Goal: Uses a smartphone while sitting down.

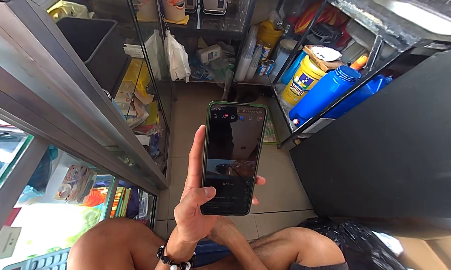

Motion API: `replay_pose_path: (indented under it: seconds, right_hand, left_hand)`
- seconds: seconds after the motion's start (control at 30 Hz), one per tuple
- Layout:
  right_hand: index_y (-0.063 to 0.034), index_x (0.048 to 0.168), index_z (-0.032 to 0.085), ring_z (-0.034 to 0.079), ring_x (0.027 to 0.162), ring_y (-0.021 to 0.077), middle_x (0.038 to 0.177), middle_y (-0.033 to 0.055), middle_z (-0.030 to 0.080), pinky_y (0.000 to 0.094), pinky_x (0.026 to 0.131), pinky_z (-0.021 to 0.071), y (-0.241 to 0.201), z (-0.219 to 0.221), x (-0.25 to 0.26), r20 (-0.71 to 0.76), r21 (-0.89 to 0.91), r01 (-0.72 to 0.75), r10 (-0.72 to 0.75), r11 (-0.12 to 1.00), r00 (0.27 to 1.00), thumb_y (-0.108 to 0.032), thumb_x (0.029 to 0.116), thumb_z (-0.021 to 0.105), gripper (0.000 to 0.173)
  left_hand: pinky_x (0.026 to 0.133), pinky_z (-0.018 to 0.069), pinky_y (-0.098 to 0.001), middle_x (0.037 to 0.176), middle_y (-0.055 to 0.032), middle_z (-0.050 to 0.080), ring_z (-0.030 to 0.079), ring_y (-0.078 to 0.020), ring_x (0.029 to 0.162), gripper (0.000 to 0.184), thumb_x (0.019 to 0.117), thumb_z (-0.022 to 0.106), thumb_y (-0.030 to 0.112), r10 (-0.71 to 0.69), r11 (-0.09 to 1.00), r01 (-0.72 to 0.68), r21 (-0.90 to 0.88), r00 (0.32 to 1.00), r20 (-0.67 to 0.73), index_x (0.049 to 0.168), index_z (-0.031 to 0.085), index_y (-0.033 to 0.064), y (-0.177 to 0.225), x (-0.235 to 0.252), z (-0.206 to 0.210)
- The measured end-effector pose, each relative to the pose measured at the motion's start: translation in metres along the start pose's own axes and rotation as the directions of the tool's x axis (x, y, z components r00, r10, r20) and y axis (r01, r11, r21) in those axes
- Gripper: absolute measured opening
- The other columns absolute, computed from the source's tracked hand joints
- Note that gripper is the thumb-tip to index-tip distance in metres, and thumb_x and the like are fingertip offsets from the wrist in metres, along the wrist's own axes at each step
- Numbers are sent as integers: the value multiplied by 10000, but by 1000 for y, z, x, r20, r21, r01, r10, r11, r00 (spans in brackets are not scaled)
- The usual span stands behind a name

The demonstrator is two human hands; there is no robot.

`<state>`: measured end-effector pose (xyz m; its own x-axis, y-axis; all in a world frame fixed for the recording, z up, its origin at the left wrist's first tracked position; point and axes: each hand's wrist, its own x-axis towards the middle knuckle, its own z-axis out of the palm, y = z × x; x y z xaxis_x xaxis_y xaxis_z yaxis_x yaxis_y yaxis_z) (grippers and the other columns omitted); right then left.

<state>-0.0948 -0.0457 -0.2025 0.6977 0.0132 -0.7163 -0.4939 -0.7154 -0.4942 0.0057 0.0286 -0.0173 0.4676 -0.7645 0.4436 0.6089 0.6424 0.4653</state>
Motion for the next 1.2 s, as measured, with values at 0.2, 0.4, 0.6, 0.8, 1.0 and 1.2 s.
replay_pose_path:
  seconds: [0.2,0.4,0.6,0.8,1.0,1.2]
  right_hand:
    - [-80,1386,600,623,1188,400,1290,213,654,605,1005,454,-2,-2,-3,3,-9,0,0,1000,1000,-279,1014,575,423]
    - [-88,1388,598,620,1195,392,1295,210,650,599,1008,451,-4,-4,-5,10,-16,-8,8,1000,1000,-282,1013,575,423]
    - [-100,1390,603,607,1228,390,1319,205,644,603,1031,440,-1,-1,-3,-8,6,5,-5,1000,1000,-278,1007,587,423]
    - [-109,1417,582,596,1249,393,1350,213,626,600,1041,436,-5,-4,-6,-3,-14,6,-7,1000,1000,-260,1010,576,434]
    - [-100,1436,560,581,1282,377,1381,203,610,582,1067,429,-11,-8,-11,10,-43,-10,10,999,1000,-277,1027,558,446]
    - [-8,1359,601,635,1184,389,1279,250,653,540,1029,467,-9,-8,-26,-167,-70,126,-136,990,977,-232,1018,546,412]
  left_hand:
    - [837,564,-609,1420,-278,477,597,-492,1139,812,923,476,145,5,1000,-5,1,1000,4,1604,123,412,0,0,1]
    - [840,561,-610,1417,-280,476,593,-494,1143,810,925,480,148,6,1000,-6,-7,1000,8,1603,123,412,0,0,1]
    - [842,563,-608,1418,-273,481,595,-492,1144,795,929,467,151,7,1000,-7,3,1000,0,1603,135,411,-1,-1,1]
    - [838,567,-605,1426,-268,474,595,-485,1151,804,931,470,147,-1,1000,1,4,1000,5,1604,120,415,0,-1,2]
    - [835,568,-592,1400,-275,494,612,-476,1120,805,927,470,143,4,1000,-4,-3,1000,7,1599,124,420,-1,-1,5]
    - [842,572,-588,1421,-247,490,612,-456,1138,817,926,461,123,25,999,-25,-26,1000,9,1601,120,433,5,0,9]
